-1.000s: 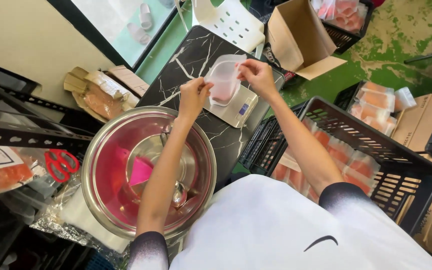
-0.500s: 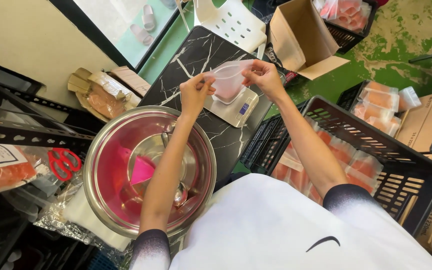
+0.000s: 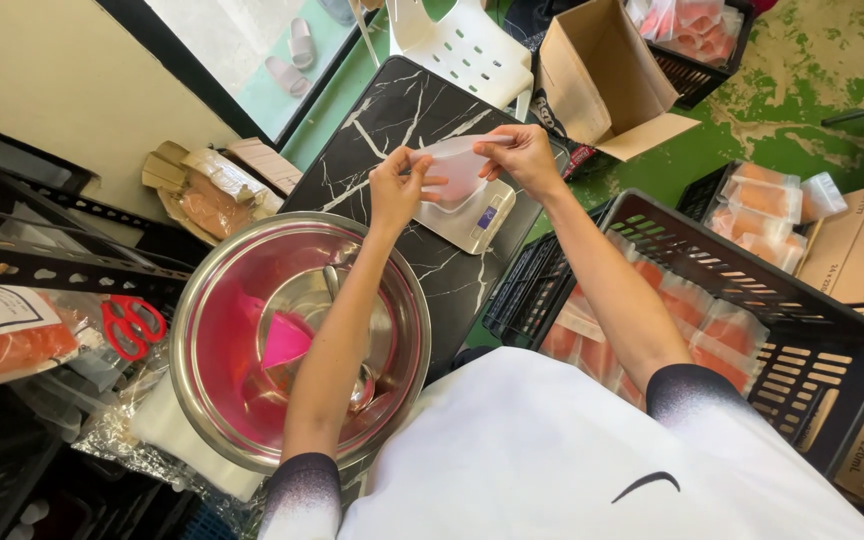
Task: Packing red powder into small plastic bags using a funnel and spoon, then weighing each bag on a digital scale.
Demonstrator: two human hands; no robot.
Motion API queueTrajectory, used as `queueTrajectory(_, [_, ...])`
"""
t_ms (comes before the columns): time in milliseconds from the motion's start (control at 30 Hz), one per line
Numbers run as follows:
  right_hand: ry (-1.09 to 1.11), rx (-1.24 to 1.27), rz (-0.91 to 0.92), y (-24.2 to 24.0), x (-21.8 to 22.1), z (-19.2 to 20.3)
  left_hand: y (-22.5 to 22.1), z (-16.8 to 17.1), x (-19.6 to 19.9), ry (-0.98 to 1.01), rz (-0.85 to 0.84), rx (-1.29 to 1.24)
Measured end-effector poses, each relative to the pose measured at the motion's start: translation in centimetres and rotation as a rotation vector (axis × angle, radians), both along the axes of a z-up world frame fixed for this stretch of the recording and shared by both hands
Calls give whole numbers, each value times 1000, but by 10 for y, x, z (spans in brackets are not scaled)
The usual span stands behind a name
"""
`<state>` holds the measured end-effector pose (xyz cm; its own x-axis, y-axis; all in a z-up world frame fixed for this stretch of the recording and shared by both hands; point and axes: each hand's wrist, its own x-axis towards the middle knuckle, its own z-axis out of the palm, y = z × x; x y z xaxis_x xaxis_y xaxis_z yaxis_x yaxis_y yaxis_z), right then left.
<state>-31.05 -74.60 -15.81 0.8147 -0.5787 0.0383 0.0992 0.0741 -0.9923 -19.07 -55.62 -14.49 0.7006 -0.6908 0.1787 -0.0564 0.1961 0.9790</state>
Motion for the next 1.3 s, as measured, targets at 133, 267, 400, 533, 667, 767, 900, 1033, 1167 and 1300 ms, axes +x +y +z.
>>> queueTrajectory(133, [16, -19, 4, 5, -3, 8, 4, 17, 0, 117, -120, 59])
queueTrajectory(267, [7, -7, -10, 11, -1, 15, -8, 18, 4, 198, -107, 90])
queueTrajectory(400, [3, 65, 17, 10, -4, 15, -18, 4, 6, 174, -29, 61])
queueTrajectory(533, [11, 106, 12, 9, -4, 4, -22, -14, 5, 155, 7, 34])
queueTrajectory(667, [11, 129, -9, 8, -1, 2, -19, -11, 2, 217, 11, 26])
queueTrajectory(767, [12, 128, -1, 7, -1, -2, -15, -17, 0, 300, -6, 28])
queueTrajectory(900, [0, 170, 15, 9, 0, -7, -10, -34, -5, 375, -18, 29])
queueTrajectory(1033, [1, 172, 35, 15, 0, -7, -9, -29, -9, 393, -1, 38])
queueTrajectory(1167, [-1, 181, 30, 19, 1, -5, -13, -39, -7, 327, 63, 48])
queueTrajectory(1300, [-14, 163, 17, 18, 3, -6, -16, -50, -8, 299, 94, 32])
